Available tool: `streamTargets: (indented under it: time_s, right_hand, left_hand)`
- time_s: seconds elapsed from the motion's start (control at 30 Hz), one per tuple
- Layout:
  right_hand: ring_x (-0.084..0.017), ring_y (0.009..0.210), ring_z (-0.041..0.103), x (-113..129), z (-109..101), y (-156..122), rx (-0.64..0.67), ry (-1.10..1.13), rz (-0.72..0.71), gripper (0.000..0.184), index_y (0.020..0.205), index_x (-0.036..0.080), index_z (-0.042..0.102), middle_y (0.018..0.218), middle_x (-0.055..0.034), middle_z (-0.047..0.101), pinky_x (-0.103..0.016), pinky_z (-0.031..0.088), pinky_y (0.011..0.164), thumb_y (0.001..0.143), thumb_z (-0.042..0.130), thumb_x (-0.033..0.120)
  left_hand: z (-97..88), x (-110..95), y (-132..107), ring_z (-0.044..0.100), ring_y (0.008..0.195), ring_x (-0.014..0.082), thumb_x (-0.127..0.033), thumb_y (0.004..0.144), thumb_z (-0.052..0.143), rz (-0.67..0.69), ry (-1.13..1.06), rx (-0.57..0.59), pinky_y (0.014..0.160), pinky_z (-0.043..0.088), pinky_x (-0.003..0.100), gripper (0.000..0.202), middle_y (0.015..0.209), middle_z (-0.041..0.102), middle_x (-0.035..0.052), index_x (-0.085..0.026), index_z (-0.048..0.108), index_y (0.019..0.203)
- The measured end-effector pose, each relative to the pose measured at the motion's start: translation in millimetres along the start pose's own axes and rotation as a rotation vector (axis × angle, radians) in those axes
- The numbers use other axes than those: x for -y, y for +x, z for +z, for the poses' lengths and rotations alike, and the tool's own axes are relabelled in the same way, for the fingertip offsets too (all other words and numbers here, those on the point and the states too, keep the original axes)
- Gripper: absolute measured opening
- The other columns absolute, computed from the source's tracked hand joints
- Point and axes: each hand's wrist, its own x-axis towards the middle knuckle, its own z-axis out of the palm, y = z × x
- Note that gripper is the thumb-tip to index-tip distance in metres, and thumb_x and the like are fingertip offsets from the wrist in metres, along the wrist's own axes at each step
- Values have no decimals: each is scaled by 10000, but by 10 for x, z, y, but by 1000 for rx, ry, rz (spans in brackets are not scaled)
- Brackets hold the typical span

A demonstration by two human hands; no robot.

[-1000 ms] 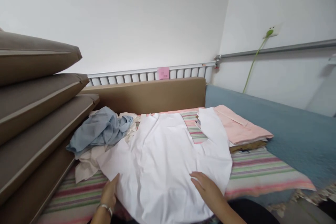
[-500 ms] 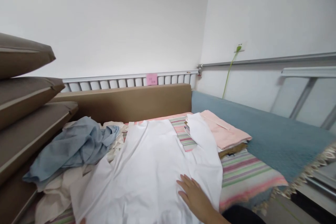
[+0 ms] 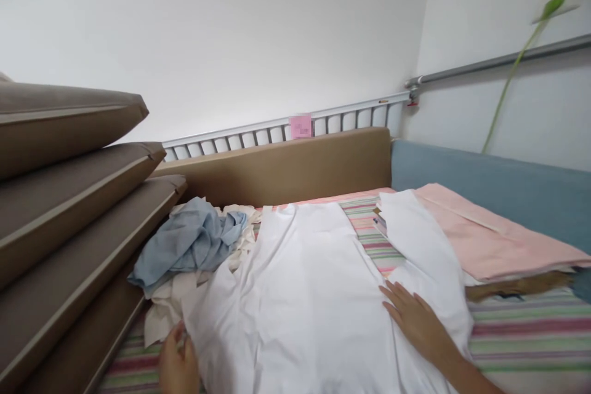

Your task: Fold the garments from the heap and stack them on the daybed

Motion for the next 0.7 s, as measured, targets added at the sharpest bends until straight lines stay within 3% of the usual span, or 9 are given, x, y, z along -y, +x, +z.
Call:
streamTargets:
  time_s: [0.07, 0.13, 0.23, 0.3, 0.4, 0.5, 0.6, 0.7]
  right_hand:
    - [-250, 1210, 461, -3, 13, -26, -22, 14, -5, 444, 1194, 295, 575, 1299, -21, 528, -448, 372, 946, 843, 368, 473]
    - [-245, 1203, 470, 4, 11, -35, -41, 20, -17, 442, 1188, 299, 579, 1296, -10, 530, -435, 377, 943, 838, 377, 478]
    - [-236, 1179, 496, -4, 5, -32, -82, 23, -42, 429, 1182, 305, 582, 1281, 4, 543, -415, 387, 932, 837, 393, 475]
    - [-230, 1158, 515, -17, -4, -26, -124, 11, -60, 428, 1193, 303, 573, 1268, 8, 554, -400, 392, 924, 834, 416, 475]
    - [-219, 1135, 535, -20, -48, -15, -196, -52, -106, 443, 1221, 298, 547, 1273, 17, 549, -373, 403, 906, 821, 466, 472]
    - [-207, 1135, 535, -1, -113, 0, -227, -110, -152, 450, 1236, 293, 530, 1292, 26, 529, -348, 409, 897, 813, 494, 443]
    - [-201, 1142, 529, 10, -149, 9, -218, -129, -150, 451, 1249, 278, 519, 1297, 19, 525, -336, 406, 910, 814, 498, 397]
    - [-191, 1137, 533, -19, -134, 0, -206, -128, -165, 486, 1288, 277, 479, 1294, 20, 528, -316, 413, 915, 811, 502, 364]
  left_hand:
    - [114, -360, 125, 584, 994, 248, -381, 792, 370, 184, -33, 96, 863, 483, 389, 408, 1095, 603, 132, -140, 546, 1071]
    - [373, -739, 271, 563, 1041, 224, -351, 829, 348, 343, 19, 251, 925, 447, 367, 384, 1108, 603, 126, -136, 557, 1068]
    - [954, -1214, 532, 523, 1108, 189, -230, 843, 367, 461, 214, 484, 1006, 367, 326, 339, 1144, 600, 118, -122, 560, 1099]
    - [1388, -1428, 724, 527, 1101, 181, -152, 825, 413, 471, 295, 564, 1009, 350, 307, 313, 1119, 617, 117, -112, 575, 1089]
    - [1993, -1606, 1010, 557, 1050, 179, -100, 809, 473, 431, 383, 627, 967, 379, 305, 287, 1065, 636, 122, -98, 585, 1073]
    - [2472, -1667, 1252, 577, 992, 179, -212, 841, 518, 349, 486, 664, 911, 428, 371, 252, 1045, 629, 89, -116, 571, 1067]
    - [2825, -1676, 1422, 589, 957, 182, -337, 851, 510, 243, 574, 677, 865, 453, 404, 285, 1033, 627, 75, -126, 573, 1032]
    - [3069, -1679, 1540, 611, 945, 242, -375, 823, 518, 154, 624, 688, 797, 466, 392, 339, 1012, 645, 151, -82, 599, 973]
